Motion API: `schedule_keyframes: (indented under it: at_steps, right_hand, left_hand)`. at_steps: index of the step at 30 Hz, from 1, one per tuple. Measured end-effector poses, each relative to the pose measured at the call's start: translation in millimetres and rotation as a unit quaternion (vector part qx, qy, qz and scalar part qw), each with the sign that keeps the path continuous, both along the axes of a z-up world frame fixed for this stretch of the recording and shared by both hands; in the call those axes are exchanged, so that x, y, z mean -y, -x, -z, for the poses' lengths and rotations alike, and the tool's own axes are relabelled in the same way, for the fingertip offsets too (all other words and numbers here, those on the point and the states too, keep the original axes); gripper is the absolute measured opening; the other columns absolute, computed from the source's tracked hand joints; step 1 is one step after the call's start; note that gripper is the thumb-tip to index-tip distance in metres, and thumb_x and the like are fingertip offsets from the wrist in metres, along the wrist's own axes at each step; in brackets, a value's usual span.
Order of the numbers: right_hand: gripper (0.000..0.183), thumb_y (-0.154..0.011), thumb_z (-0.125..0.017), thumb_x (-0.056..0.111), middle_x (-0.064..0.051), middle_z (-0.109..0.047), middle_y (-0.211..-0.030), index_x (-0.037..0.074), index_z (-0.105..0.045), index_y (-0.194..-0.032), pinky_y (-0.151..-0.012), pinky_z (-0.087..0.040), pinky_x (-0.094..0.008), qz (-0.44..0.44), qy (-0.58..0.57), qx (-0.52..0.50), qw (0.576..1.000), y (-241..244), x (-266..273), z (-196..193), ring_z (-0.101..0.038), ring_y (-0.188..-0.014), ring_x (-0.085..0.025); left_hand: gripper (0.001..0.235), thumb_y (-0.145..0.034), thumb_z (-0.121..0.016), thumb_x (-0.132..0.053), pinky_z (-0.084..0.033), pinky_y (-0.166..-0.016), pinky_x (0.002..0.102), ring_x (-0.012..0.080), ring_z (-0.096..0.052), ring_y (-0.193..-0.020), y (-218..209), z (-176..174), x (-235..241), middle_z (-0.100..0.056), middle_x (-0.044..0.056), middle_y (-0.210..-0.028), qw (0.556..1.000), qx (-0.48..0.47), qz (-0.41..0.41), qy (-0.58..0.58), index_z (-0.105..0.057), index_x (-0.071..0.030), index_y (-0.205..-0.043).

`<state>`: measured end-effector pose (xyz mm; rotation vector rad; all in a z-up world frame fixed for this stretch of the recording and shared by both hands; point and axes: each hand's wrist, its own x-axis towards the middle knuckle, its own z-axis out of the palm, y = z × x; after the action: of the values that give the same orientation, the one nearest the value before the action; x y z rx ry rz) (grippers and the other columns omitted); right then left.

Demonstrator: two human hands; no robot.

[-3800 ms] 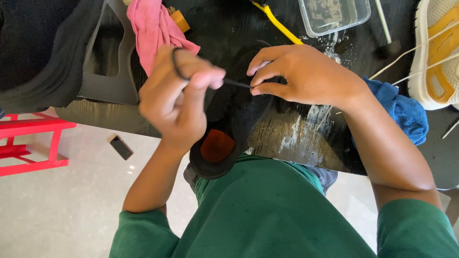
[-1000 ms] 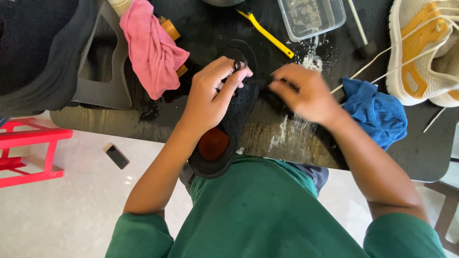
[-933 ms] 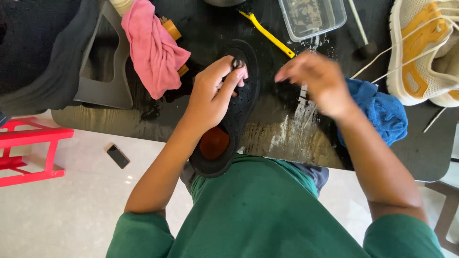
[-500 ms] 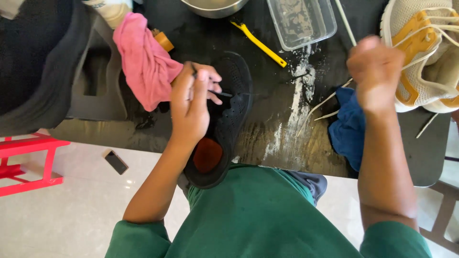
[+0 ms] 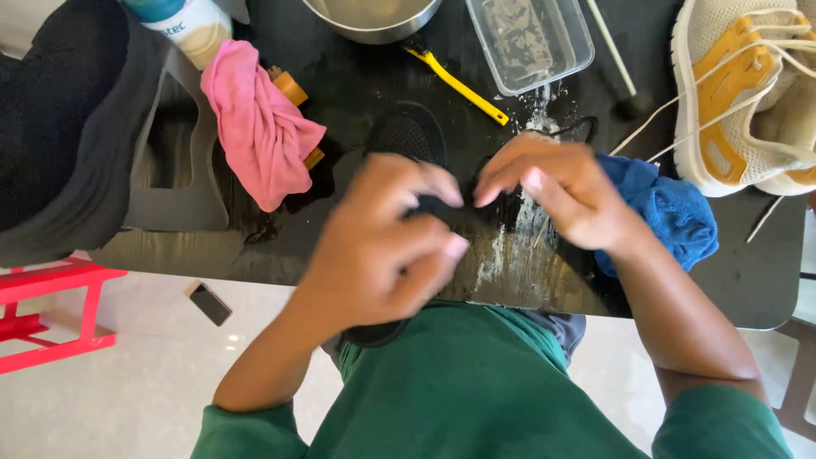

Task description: The person threads a black shoelace through the eyelets of a black sneaker, pulling the lace tight and adjusting the fit. The person works on the shoe while it rests on a table, handling the lace with both hands.

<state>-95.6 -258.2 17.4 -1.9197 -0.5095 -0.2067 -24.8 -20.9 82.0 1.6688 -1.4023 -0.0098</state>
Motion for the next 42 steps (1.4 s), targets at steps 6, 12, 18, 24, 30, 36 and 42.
schedule_keyframes:
  at_steps: [6,12,18,24,30,36,42]
  right_hand:
    - [0.090,-0.100,-0.028,0.070,-0.023,-0.049,-0.157,-0.002,-0.042,-0.151,-0.117,-0.045,-0.045,-0.106,-0.263,-0.304,0.909,12,-29,-2,-0.049,-0.148,-0.035]
    - [0.050,-0.102,-0.048,0.052,-0.010,-0.067,-0.113,0.007,-0.069,-0.109,-0.088,-0.048,-0.038,0.007,-0.431,-0.296,0.852,-1,-38,-22,-0.061,-0.106,-0.022]
    - [0.029,-0.111,-0.046,0.035,0.002,-0.054,-0.083,0.018,-0.057,-0.090,-0.067,-0.054,-0.030,0.035,-0.539,-0.210,0.815,-35,-23,-35,-0.051,-0.069,-0.012]
    - [0.028,-0.098,-0.049,0.052,0.011,-0.016,-0.049,0.031,-0.042,-0.080,-0.040,-0.010,-0.023,0.083,-0.406,-0.269,0.869,-40,-10,-64,-0.010,-0.039,-0.004]
    - [0.033,-0.092,-0.054,-0.014,-0.006,-0.054,-0.068,0.005,-0.053,-0.066,-0.071,-0.046,-0.037,-0.022,-0.010,0.083,0.996,-52,-17,8,-0.053,-0.067,-0.020]
    - [0.033,-0.087,-0.055,0.022,-0.011,-0.056,-0.050,0.007,-0.055,-0.058,-0.050,-0.042,-0.046,-0.003,0.412,-0.100,0.906,-21,-85,-9,-0.054,-0.047,-0.036]
    - [0.010,-0.091,-0.052,0.025,-0.003,-0.060,-0.058,0.020,-0.055,-0.082,-0.051,-0.040,-0.042,0.046,0.495,-0.191,0.846,-7,-97,-15,-0.055,-0.050,-0.031]
  left_hand:
    - [0.027,-0.102,-0.060,-0.011,-0.044,-0.072,0.046,0.0352,-0.053,-0.084,25,38,5,-0.058,0.019,-0.102,0.989,0.141,0.001,-0.046,-0.058,0.001,-0.077]
    - [0.026,-0.104,-0.066,-0.020,-0.035,-0.058,0.038,0.0238,-0.049,-0.064,39,58,-13,-0.051,0.003,-0.075,0.972,0.196,-0.033,-0.123,-0.058,-0.011,-0.081]
    - [0.029,-0.107,-0.057,-0.017,-0.039,-0.070,0.038,0.0222,-0.048,-0.060,49,58,-33,-0.055,0.004,-0.069,0.983,0.141,-0.062,-0.096,-0.060,-0.007,-0.080]
    - [0.034,-0.107,-0.053,-0.012,-0.032,-0.057,0.037,0.0224,-0.037,-0.060,50,60,-43,-0.040,0.007,-0.068,0.988,0.082,-0.127,-0.035,-0.049,-0.004,-0.074]
    - [0.022,-0.101,-0.061,-0.021,-0.049,-0.091,0.049,0.0342,-0.059,-0.100,37,38,-47,-0.058,0.016,-0.109,0.947,0.061,-0.306,0.072,-0.069,-0.001,-0.098]
    - [0.039,-0.103,-0.067,-0.035,-0.051,-0.085,0.039,0.0223,-0.066,-0.094,30,41,-43,-0.068,0.005,-0.104,0.974,0.033,-0.222,0.022,-0.063,-0.009,-0.131]
    - [0.017,-0.101,-0.076,-0.018,-0.046,-0.079,0.038,0.0203,-0.065,-0.092,43,55,-41,-0.069,-0.003,-0.101,0.967,0.017,-0.250,0.037,-0.074,-0.016,-0.117]
